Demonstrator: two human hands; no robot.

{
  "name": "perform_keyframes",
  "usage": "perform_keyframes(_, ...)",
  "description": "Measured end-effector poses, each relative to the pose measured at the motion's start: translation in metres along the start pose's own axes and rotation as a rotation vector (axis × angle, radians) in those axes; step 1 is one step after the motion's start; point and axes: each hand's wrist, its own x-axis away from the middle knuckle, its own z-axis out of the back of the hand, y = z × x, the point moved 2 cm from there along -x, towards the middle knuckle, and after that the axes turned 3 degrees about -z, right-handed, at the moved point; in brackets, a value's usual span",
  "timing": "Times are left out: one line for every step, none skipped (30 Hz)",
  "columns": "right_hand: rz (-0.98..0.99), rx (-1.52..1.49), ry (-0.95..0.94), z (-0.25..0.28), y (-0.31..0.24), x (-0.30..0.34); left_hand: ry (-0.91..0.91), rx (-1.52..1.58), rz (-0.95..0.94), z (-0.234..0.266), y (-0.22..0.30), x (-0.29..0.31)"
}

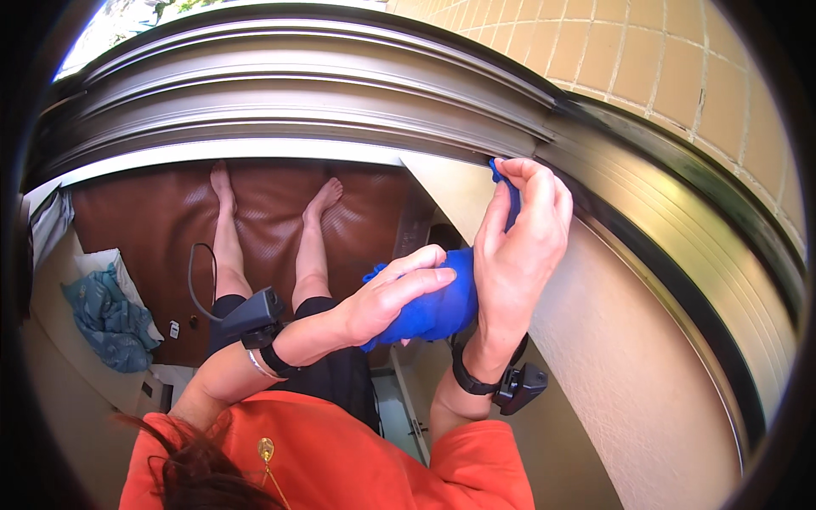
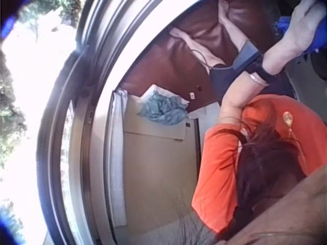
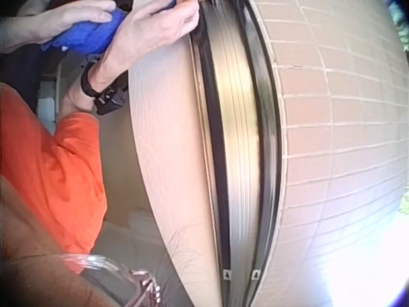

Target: Using a blue cloth to wipe and clean the metal tracks and frames of a sliding window.

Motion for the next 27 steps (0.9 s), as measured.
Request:
perform_keyframes(0.028,0.027,-0.008,-0.001,0.001,0.0,0.0,0.003,-0.001,-0.001,0.0,0.0)
perform_keyframes(0.029,0.03,-0.008,-0.004,0.002,-0.001,0.041,0.044,-0.013,-0.001,0.0,-0.001)
perform_keyframes(0.038,0.047,-0.005,-0.007,0.001,-0.001,0.082,0.086,-0.024,-0.001,0.0,-0.001)
perform_keyframes(0.047,0.064,-0.001,-0.01,0.001,-0.001,0.081,0.087,-0.025,0.0,0.0,-0.002)
perform_keyframes(0.049,0.065,-0.002,-0.011,0.0,-0.001,0.092,0.09,-0.049,0.002,-0.001,-0.003)
perform_keyframes(-0.009,-0.025,0.044,-0.011,0.001,0.0,0.103,0.092,-0.073,0.003,-0.001,-0.003)
perform_keyframes(-0.066,-0.115,0.089,-0.01,0.002,0.0,0.103,0.094,-0.076,0.003,0.0,-0.002)
perform_keyframes(-0.058,-0.119,0.089,-0.009,0.002,0.0,0.103,0.098,-0.062,0.003,0.001,-0.001)
perform_keyframes(-0.038,0.012,0.159,-0.005,0.001,0.001,0.102,0.103,-0.049,0.003,0.003,-0.001)
perform_keyframes(-0.018,0.142,0.23,-0.001,0.0,0.002,0.102,0.101,-0.059,0.002,0.003,0.001)
perform_keyframes(-0.009,0.141,0.241,-0.002,0.001,0.003,0.107,0.124,-0.064,0.003,0.002,0.002)
perform_keyframes(-0.056,0.183,0.181,-0.005,0.002,0.004,0.112,0.146,-0.069,0.003,0.003,0.003)
perform_keyframes(-0.102,0.225,0.122,-0.008,0.002,0.005,0.104,0.139,-0.081,0.002,0.005,0.004)
perform_keyframes(-0.25,0.124,0.084,-0.006,-0.005,0.004,0.116,0.147,-0.075,0.001,0.007,0.006)
perform_keyframes(-0.243,0.124,0.095,-0.006,-0.007,0.002,0.128,0.155,-0.07,-0.001,0.008,0.008)
perform_keyframes(-0.153,0.109,0.118,-0.006,-0.009,0.0,0.13,0.146,-0.071,-0.002,0.009,0.007)
perform_keyframes(-0.064,0.092,0.136,-0.007,-0.011,-0.001,0.126,0.143,-0.079,-0.001,0.009,0.008)
perform_keyframes(-0.056,0.087,0.101,-0.007,-0.008,0.002,0.126,0.138,-0.066,0.0,0.007,0.009)
perform_keyframes(-0.051,0.085,0.108,-0.009,-0.006,0.005,0.126,0.132,-0.052,0.002,0.006,0.01)
perform_keyframes(-0.004,0.073,0.121,-0.01,-0.004,0.007,0.127,0.117,-0.041,0.003,0.005,0.011)
perform_keyframes(0.042,0.062,0.133,-0.01,-0.004,0.009,0.122,0.112,-0.044,0.003,0.006,0.012)
perform_keyframes(0.072,0.104,0.122,-0.01,-0.005,0.009,0.135,0.105,-0.038,0.003,0.006,0.013)
perform_keyframes(0.071,0.104,0.124,-0.009,-0.008,0.007,0.149,0.101,-0.028,0.003,0.006,0.014)
perform_keyframes(0.077,0.147,0.083,-0.008,-0.012,0.004,0.148,0.099,-0.027,0.002,0.006,0.013)
perform_keyframes(0.082,0.19,0.042,-0.009,-0.015,0.002,0.167,0.11,-0.038,0.002,0.007,0.013)
perform_keyframes(0.104,0.213,0.051,-0.009,-0.017,0.0,0.183,0.123,-0.046,0.002,0.008,0.012)
perform_keyframes(0.1,0.216,0.052,-0.011,-0.018,0.0,0.181,0.123,-0.042,0.002,0.009,0.012)
